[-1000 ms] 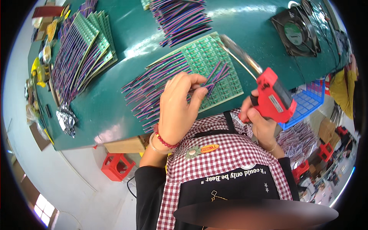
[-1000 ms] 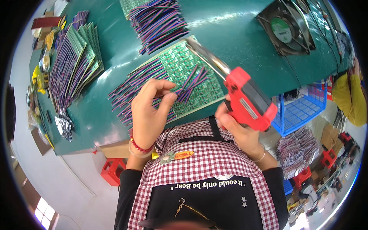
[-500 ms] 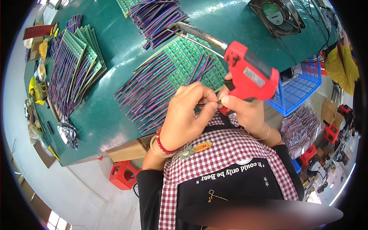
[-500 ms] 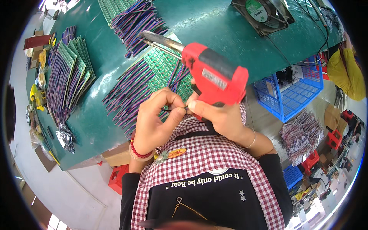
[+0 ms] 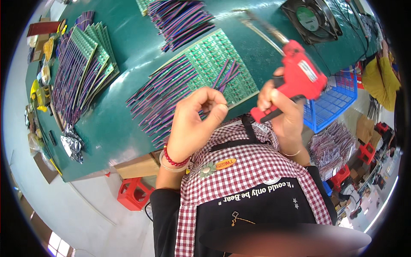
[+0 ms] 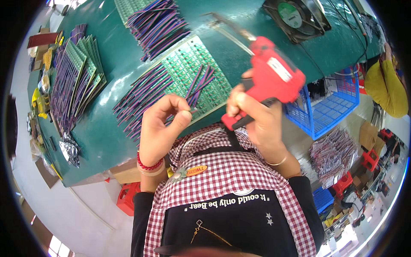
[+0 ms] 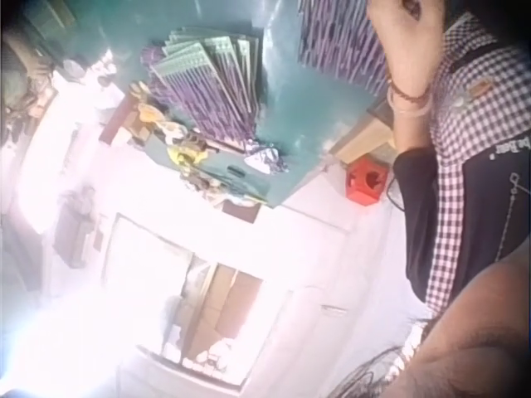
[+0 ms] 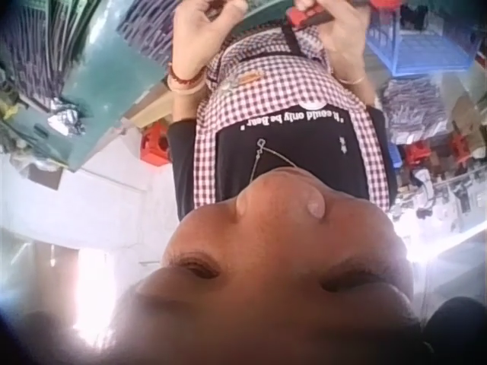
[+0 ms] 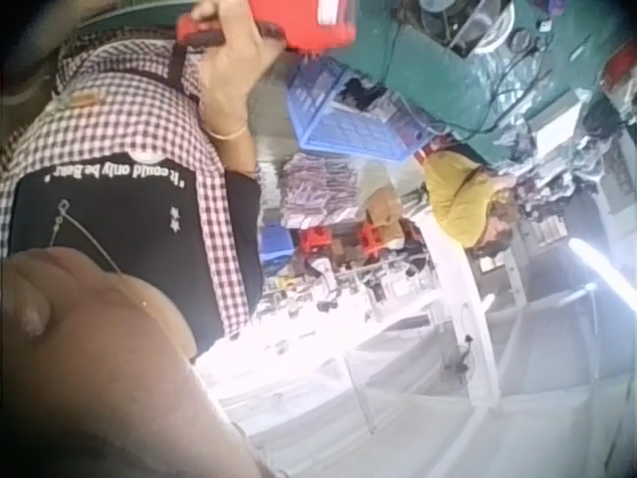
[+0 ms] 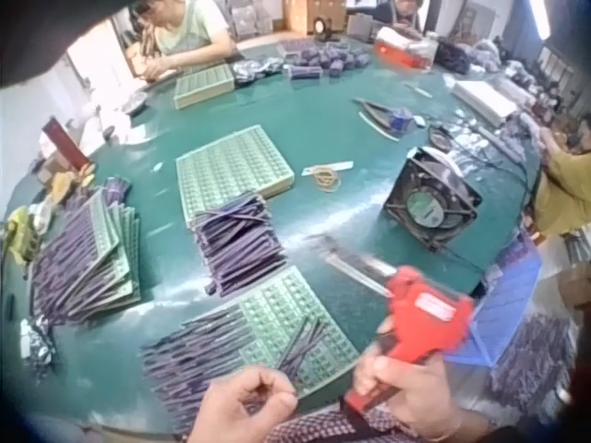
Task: The person solders individual wires onto a series of points on a printed circuit board using a soldering iron.
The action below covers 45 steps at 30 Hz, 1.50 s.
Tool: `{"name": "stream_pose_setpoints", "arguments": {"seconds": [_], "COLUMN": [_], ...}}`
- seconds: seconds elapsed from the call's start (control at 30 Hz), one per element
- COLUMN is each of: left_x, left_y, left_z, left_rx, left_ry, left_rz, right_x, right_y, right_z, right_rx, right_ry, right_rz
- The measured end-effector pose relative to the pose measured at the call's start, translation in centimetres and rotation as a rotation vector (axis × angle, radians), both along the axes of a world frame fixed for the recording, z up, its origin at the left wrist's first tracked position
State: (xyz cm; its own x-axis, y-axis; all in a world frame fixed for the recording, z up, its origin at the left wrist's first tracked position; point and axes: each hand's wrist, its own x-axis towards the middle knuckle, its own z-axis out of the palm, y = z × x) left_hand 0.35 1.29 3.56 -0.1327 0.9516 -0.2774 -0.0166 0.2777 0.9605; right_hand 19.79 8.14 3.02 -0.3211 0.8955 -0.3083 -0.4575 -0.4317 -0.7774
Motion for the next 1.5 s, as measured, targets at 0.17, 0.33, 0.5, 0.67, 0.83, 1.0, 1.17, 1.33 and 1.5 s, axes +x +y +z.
{"name": "stream_pose_setpoints", "arguments": {"seconds": [0.17,0.33,0.5,0.67,0.83,1.0,1.17,1.33,1.5], "left_x": [-0.6,-1.9,-2.2,-2.3,-2.5,-2.5,-2.6,-2.6,-2.6], "left_y": [0.4,0.9,1.5,1.5,1.6,1.6,1.7,1.7,1.7], "left_z": [-0.9,-2.8,-3.5,-3.8,-3.9,-3.8,-3.7,-3.6,-3.6], "left_rx": [0.063,0.235,0.234,0.202,0.2,0.195,0.191,0.187,0.188], "left_ry": [0.389,0.963,1.106,1.124,1.129,1.113,1.107,1.099,1.101], "left_rz": [0.173,0.133,0.095,0.082,0.065,0.055,0.052,0.047,0.042], "right_x": [2.1,5.6,6.4,6.6,7.4,6.9,5.9,6.2,6.4], "right_y": [-0.6,-1.8,-2.9,-3.4,-3.5,-3.5,-2.4,-2.6,-2.7], "right_z": [-0.4,-2.1,-3.3,-4.5,-4.6,-4.2,-3.3,-3.4,-2.9], "right_rx": [0.143,0.258,0.165,0.235,0.123,0.125,0.402,0.447,0.418], "right_ry": [-0.109,-0.222,-0.34,-0.481,-0.496,-0.506,-0.677,-0.721,-0.732], "right_rz": [0.056,0.22,0.356,0.427,0.433,0.448,0.523,0.547,0.511]}}
